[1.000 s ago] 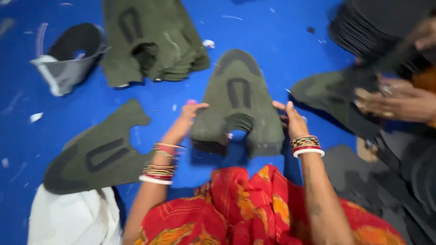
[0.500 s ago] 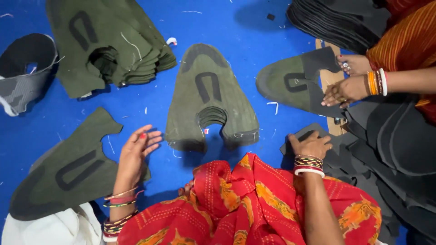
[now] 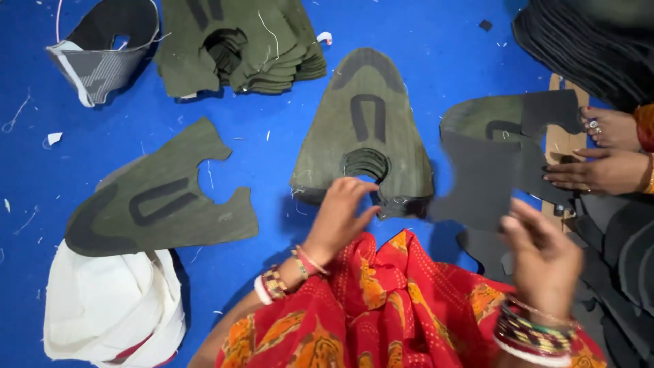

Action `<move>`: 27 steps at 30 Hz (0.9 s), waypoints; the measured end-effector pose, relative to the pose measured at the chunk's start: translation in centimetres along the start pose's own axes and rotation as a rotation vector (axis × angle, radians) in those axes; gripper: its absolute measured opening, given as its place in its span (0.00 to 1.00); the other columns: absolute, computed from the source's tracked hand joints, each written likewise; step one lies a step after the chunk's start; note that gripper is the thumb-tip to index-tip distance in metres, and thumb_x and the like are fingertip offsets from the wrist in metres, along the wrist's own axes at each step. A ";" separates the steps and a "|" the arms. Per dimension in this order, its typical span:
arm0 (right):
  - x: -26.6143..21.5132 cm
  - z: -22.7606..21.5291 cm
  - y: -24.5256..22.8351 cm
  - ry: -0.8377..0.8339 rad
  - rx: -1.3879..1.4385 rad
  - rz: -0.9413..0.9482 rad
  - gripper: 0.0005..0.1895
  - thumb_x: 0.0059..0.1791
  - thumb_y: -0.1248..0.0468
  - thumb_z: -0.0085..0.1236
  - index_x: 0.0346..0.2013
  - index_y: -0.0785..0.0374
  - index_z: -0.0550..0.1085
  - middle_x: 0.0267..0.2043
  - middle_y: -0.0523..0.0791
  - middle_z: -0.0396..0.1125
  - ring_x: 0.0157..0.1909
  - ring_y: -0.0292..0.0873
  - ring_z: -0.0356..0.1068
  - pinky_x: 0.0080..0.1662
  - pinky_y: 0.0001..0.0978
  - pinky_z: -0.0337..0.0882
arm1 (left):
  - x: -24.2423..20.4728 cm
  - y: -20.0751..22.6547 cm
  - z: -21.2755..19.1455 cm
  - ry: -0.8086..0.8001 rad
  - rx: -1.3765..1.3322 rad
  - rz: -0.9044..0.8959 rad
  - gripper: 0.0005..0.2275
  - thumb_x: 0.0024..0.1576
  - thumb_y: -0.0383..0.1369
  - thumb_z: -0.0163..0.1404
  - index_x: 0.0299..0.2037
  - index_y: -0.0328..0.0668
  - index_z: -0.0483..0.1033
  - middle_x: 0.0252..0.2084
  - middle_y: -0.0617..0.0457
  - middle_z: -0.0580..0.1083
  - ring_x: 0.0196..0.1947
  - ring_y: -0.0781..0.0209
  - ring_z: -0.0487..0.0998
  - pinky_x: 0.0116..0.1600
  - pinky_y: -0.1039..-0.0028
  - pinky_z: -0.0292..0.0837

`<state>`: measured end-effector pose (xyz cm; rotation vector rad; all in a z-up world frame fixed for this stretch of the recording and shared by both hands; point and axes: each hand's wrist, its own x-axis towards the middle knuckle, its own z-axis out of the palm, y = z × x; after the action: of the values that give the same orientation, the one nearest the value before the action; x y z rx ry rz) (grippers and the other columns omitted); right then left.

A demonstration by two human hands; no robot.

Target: The person sits on the floor of a workshop and assembles shoe upper components, picking dark foam pieces and aligning them onto green shoe upper cutouts, pressing them in place and stacking finished uppers with other pieces. Other workers handle similar pieces around the work area.

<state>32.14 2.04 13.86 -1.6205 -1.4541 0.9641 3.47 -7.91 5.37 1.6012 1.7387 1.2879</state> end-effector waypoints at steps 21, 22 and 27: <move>6.5 12.4 10.2 -0.234 0.045 -0.012 0.11 0.51 0.74 0.58 0.48 0.67 0.78 0.42 0.44 0.74 0.39 0.34 0.73 0.39 0.27 0.77 | 1.1 -2.1 4.1 0.056 0.261 0.111 0.27 0.52 0.32 0.60 0.61 0.40 0.65 0.45 0.54 0.71 0.58 0.55 0.69 0.65 0.59 0.56; 6.4 12.5 10.4 -0.228 0.052 -0.021 0.11 0.51 0.73 0.58 0.48 0.67 0.78 0.42 0.45 0.73 0.39 0.34 0.73 0.39 0.27 0.77 | 1.1 -2.1 4.1 0.054 0.266 0.113 0.26 0.53 0.33 0.60 0.61 0.41 0.65 0.45 0.54 0.71 0.58 0.54 0.69 0.66 0.59 0.56; 6.3 12.8 10.5 -0.216 0.075 0.002 0.11 0.52 0.73 0.57 0.49 0.67 0.78 0.41 0.44 0.73 0.39 0.34 0.73 0.39 0.27 0.78 | 1.3 -1.9 3.9 0.016 0.291 0.118 0.23 0.54 0.33 0.59 0.59 0.43 0.67 0.45 0.54 0.71 0.59 0.54 0.69 0.66 0.59 0.56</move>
<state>25.73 8.01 -1.52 -1.5004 -1.5387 1.2111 5.35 -5.25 2.29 1.8832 1.9383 1.1420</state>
